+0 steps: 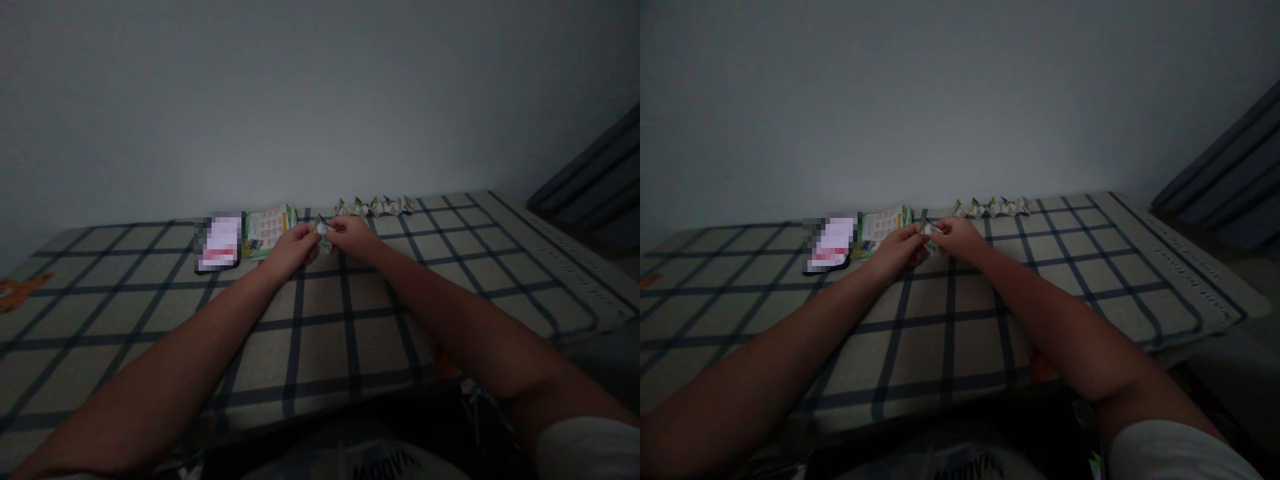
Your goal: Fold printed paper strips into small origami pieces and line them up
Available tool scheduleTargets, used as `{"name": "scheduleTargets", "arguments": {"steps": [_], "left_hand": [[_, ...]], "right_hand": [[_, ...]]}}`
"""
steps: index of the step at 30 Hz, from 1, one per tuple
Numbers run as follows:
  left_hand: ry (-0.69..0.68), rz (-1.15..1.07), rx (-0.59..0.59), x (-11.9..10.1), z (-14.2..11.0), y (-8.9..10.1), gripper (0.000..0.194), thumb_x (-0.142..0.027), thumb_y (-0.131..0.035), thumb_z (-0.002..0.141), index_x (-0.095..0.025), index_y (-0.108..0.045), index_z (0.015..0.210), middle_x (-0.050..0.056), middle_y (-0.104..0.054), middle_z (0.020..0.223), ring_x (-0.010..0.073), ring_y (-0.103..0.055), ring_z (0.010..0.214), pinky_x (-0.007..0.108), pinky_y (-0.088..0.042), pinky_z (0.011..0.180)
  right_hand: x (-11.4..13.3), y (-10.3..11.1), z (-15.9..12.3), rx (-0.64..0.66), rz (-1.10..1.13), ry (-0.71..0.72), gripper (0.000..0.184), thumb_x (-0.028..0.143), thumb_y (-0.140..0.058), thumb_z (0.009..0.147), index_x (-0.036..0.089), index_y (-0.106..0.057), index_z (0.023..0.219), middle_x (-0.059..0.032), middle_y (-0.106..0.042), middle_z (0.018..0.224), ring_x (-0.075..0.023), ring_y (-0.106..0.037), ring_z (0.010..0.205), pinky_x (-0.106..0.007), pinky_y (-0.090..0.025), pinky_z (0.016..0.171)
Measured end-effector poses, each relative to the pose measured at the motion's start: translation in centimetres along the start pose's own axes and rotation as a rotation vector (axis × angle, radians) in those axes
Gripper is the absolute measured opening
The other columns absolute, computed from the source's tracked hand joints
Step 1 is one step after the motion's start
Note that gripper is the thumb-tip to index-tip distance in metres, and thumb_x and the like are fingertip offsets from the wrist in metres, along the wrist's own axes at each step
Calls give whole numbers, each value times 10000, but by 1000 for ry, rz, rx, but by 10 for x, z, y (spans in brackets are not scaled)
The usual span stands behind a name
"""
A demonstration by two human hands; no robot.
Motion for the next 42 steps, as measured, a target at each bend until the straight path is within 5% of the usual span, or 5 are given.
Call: {"name": "scheduleTargets", "arguments": {"steps": [5,13,31,42], "left_hand": [[-22,33,-72,-3,-2,0,267,-391,-713,737,-193,-549,812,-56,-534,550,74,-446,436,199,-306,434],[-33,78,-96,1,2,6,173,-264,-681,710,-200,-543,793,-51,-570,536,80,-483,427,187,-328,431],[-20,128,-149,0,2,6,147,-244,-686,740,-197,-552,782,-44,-584,530,84,-506,410,189,-370,406],[-22,131,-205,3,1,5,234,-285,-700,763,-176,-616,953,-21,-647,611,106,-586,446,198,-460,433]], "right_hand": [[-5,-2,3,-14,144,-117,145,226,-566,815,172,-564,681,22,-551,561,-107,-524,530,-209,-400,525],[-6,-8,1,173,431,-198,118,171,-521,808,200,-495,696,22,-487,622,-101,-430,547,-196,-357,486],[-13,-3,7,65,34,-105,256,215,-491,865,200,-482,609,36,-471,506,-109,-442,479,-232,-322,478],[-12,-3,3,-31,25,-163,178,265,-583,830,167,-585,682,35,-538,534,-106,-502,486,-227,-363,495]]}}
Point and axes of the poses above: each hand's wrist, its own z-axis towards the middle knuckle, its own y-axis out of the back of the hand, x = y × z, the point moved 1 cm from there along z, towards the middle knuckle
